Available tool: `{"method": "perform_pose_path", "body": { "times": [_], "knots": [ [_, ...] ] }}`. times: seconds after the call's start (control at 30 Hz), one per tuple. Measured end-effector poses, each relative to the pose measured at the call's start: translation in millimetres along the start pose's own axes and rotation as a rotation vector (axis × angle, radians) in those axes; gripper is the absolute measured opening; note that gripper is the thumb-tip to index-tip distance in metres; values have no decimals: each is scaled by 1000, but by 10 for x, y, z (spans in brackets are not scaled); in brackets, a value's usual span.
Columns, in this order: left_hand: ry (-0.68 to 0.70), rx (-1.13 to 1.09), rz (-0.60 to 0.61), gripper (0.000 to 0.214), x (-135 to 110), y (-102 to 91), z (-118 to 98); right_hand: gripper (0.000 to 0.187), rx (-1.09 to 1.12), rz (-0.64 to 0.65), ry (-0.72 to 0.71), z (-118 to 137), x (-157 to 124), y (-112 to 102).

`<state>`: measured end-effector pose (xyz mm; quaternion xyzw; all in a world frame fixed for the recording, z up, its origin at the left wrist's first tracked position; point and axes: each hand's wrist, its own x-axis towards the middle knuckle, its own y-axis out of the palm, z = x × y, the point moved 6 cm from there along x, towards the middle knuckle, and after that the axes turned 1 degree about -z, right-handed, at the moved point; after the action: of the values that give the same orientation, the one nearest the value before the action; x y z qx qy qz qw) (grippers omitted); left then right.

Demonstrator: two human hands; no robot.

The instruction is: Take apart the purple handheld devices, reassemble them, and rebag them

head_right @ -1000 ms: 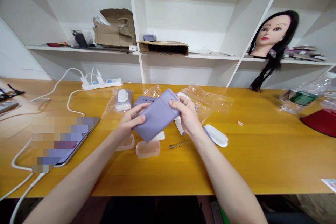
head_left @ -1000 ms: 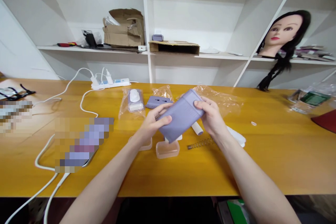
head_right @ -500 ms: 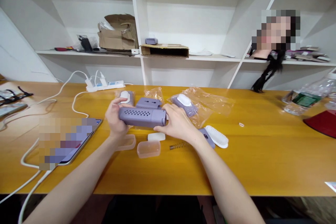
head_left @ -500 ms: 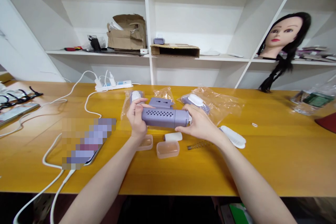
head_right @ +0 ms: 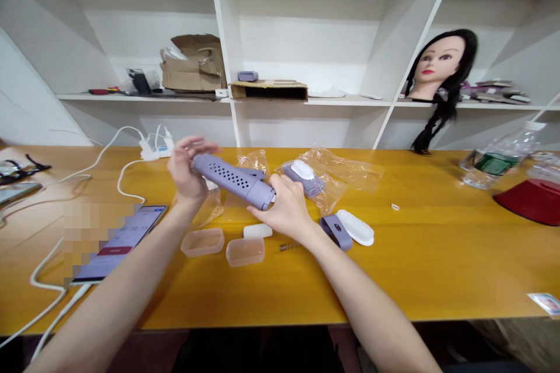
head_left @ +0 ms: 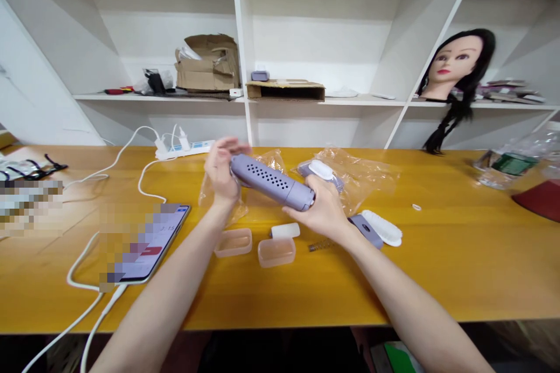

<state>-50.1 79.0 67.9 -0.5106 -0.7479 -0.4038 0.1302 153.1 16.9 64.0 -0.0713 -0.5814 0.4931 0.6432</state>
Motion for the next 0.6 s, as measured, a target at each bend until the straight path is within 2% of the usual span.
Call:
{"method": "perform_pose_path", "body": {
  "times": [0.03,0.07,0.1,0.17,0.2,0.23,0.33,0.4,0.47,0.53,0.6],
  "knots": [
    [-20,-58,-90,42,-13,-15,-9,31,-61,-70,-26,-14,-3,-21],
    [-108,-113,-170,43,-64,-27,22,26,-127,-131,-51,-29,-11,-34],
    [-283,-174,-183,45,-154,7,102,20,-192,-174,-76,-40,-24,-33],
    [-649,-279,26,49,-426,212,248,9,-289,-192,-134,-45,-58,23],
    [-752,-330,122,50,-560,299,282,6,-317,-179,-168,-36,-79,68],
    [-805,-382,150,49,-658,342,310,7,-332,-160,-201,-19,-102,116],
    [-826,-476,40,41,-734,303,431,17,-305,-103,-306,82,-172,224],
    [-819,-518,123,48,-680,303,482,23,-186,-53,-398,184,-205,245],
    [-785,-515,179,51,-599,262,483,37,30,-10,-414,249,-201,211],
    [-769,-498,214,53,-562,229,444,50,291,27,-250,206,-144,171],
    [-763,-484,251,55,-583,237,378,55,567,134,16,106,-102,225]
  ]
}}
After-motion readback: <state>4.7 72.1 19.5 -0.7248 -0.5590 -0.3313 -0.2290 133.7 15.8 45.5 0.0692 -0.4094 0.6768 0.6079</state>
